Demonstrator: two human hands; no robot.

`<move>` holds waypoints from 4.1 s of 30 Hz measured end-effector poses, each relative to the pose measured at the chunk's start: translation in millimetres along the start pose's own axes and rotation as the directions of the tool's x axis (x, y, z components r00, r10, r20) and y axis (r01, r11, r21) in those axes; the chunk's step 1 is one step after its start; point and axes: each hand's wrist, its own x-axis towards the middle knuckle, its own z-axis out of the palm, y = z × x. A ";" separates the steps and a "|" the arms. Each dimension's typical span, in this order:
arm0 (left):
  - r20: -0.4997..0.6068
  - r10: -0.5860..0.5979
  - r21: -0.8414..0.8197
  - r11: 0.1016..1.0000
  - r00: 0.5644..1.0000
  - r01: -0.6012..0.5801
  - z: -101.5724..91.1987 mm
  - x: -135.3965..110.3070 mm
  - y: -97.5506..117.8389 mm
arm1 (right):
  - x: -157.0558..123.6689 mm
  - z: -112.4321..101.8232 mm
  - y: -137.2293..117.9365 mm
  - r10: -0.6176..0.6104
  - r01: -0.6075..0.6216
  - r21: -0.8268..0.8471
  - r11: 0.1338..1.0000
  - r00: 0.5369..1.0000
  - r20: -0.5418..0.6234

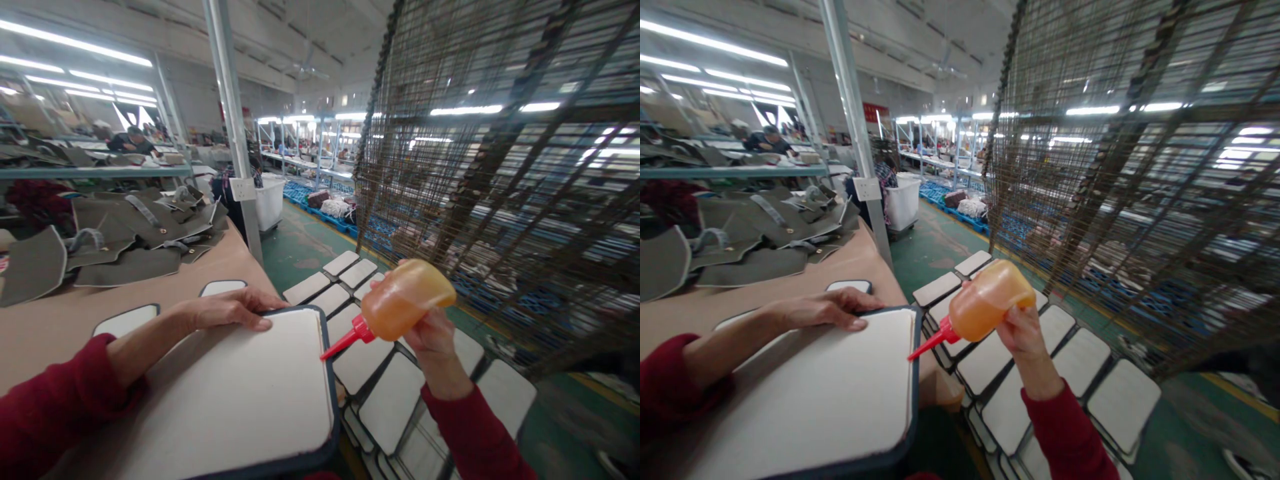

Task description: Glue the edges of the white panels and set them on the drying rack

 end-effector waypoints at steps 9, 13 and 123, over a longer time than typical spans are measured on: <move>-0.007 0.005 -0.072 0.997 1.000 -0.006 -6.6 -1.6 -7.4 | -1.6 -2.1 0.3 0.031 -0.030 -0.003 1.000 0.999 0.035; -0.035 -0.016 -0.097 0.995 0.999 0.012 -5.8 -2.0 -6.5 | -2.3 -2.9 0.0 0.045 -0.045 0.007 0.999 0.998 0.035; -0.748 0.007 -0.360 0.836 0.664 -0.414 -19.9 33.9 -60.1 | 3.7 -8.7 60.1 -0.192 0.181 -0.067 0.981 0.936 -0.294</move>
